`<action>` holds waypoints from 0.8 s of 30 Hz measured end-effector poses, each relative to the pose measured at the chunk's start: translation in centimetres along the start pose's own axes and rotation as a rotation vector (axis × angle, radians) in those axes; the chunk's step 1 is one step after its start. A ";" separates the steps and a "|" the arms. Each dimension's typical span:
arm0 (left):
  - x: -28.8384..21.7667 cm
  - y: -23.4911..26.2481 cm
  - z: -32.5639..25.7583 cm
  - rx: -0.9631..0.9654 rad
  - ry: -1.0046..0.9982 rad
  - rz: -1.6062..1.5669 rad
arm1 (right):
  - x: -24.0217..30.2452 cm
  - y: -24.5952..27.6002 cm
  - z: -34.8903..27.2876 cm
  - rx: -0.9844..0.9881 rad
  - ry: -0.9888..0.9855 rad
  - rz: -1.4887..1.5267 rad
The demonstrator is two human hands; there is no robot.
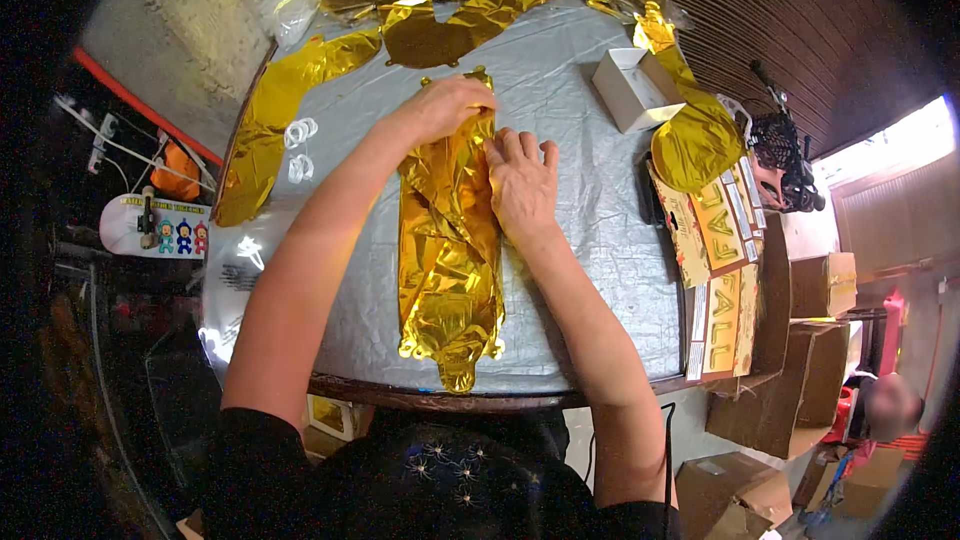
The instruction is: The person folds a gold foil balloon by hand on a table, smoothing it flat and tucking the edges inward to create a compact shape.
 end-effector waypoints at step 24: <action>-1.9 -1.6 -4.1 -0.121 -0.135 -0.138 | -2.3 0.8 -3.1 0.233 -0.251 0.820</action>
Point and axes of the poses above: each hand's wrist, its own z-axis towards the middle knuckle, its own y-axis out of the back of the hand, x = y × z, the point moved 4 cm from there along z, towards the middle knuckle, and after that the axes turned 8 degrees about -y, right-handed, at the moved point
